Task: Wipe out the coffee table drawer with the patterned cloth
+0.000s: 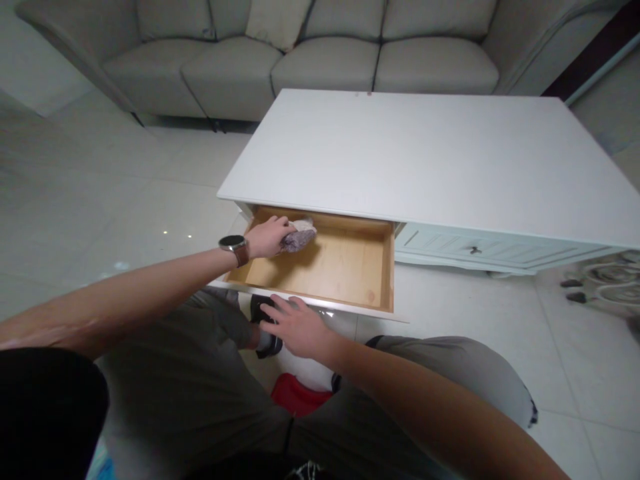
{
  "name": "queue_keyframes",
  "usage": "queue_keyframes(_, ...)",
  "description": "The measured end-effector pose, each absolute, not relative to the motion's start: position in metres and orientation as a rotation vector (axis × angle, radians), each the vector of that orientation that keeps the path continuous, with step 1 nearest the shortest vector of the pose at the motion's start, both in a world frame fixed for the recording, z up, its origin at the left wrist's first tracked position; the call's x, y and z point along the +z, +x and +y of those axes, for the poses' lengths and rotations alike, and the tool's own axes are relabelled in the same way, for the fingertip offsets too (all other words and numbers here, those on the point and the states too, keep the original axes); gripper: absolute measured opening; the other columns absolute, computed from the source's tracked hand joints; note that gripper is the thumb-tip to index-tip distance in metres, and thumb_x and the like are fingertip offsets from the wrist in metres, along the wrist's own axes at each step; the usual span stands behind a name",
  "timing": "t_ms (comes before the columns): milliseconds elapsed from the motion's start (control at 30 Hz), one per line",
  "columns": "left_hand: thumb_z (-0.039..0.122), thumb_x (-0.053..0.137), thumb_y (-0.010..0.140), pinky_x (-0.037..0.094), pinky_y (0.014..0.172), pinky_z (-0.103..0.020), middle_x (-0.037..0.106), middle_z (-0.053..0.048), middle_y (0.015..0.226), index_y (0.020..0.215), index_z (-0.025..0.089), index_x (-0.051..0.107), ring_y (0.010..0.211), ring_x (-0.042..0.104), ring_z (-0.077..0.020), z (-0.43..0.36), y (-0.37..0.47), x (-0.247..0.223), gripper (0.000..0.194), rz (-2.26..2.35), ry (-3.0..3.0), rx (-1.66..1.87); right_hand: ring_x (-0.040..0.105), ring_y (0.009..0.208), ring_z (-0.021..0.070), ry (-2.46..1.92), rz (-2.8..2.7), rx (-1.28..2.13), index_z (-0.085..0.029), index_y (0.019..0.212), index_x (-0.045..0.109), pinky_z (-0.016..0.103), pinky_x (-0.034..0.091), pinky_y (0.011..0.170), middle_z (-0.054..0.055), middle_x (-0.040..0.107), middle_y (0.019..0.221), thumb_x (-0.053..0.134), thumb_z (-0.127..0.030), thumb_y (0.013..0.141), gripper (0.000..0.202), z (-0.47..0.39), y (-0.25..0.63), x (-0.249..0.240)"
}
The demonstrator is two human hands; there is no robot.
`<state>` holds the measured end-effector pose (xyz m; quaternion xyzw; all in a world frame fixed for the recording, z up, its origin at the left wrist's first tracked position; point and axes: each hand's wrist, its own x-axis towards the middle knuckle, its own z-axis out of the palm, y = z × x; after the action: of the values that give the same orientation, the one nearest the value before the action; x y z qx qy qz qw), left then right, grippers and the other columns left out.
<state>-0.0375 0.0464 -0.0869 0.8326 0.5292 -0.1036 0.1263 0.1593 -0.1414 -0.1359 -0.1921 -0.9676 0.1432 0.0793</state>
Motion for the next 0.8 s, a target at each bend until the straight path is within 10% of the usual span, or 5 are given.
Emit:
queue_keyframes(333, 0.026, 0.084, 0.066, 0.035, 0.116, -0.061, 0.003, -0.018, 0.175, 0.167, 0.030, 0.016, 0.154, 0.017, -0.0537, -0.002, -0.006, -0.184, 0.122, 1.332, 2.251, -0.739, 0.029, 0.152, 0.0322, -0.594, -2.890, 0.414, -0.024, 0.136, 0.059, 0.052, 0.039, 0.111, 0.008, 0.043, 0.163, 0.053, -0.022, 0.101, 0.036, -0.141, 0.161, -0.139)
queue_keyframes(467, 0.022, 0.079, 0.071, 0.032, 0.115, -0.069, -0.005, -0.017, 0.175, 0.168, 0.029, 0.011, 0.154, 0.003, -0.0590, 0.003, 0.003, -0.202, 0.119, 1.413, 2.258, -0.737, 0.030, 0.151, 0.0330, -0.603, -2.892, 0.421, -0.025, 0.136, 0.059, 0.053, 0.040, 0.111, 0.007, 0.043, 0.163, 0.054, -0.023, 0.100, 0.036, -0.140, 0.160, -0.141)
queue_keyframes(800, 0.041, 0.062, 0.087, 0.026, 0.120, -0.057, 0.009, -0.023, 0.173, 0.167, 0.013, 0.013, 0.152, 0.022, -0.0519, 0.047, -0.064, -0.213, 0.098, 1.850, 2.120, -0.686, 0.033, 0.149, 0.0379, -0.849, -2.881, 0.428, -0.028, 0.142, 0.055, 0.057, 0.046, 0.105, 0.007, 0.040, 0.165, 0.049, -0.023, 0.102, 0.041, -0.130, 0.168, -0.121)
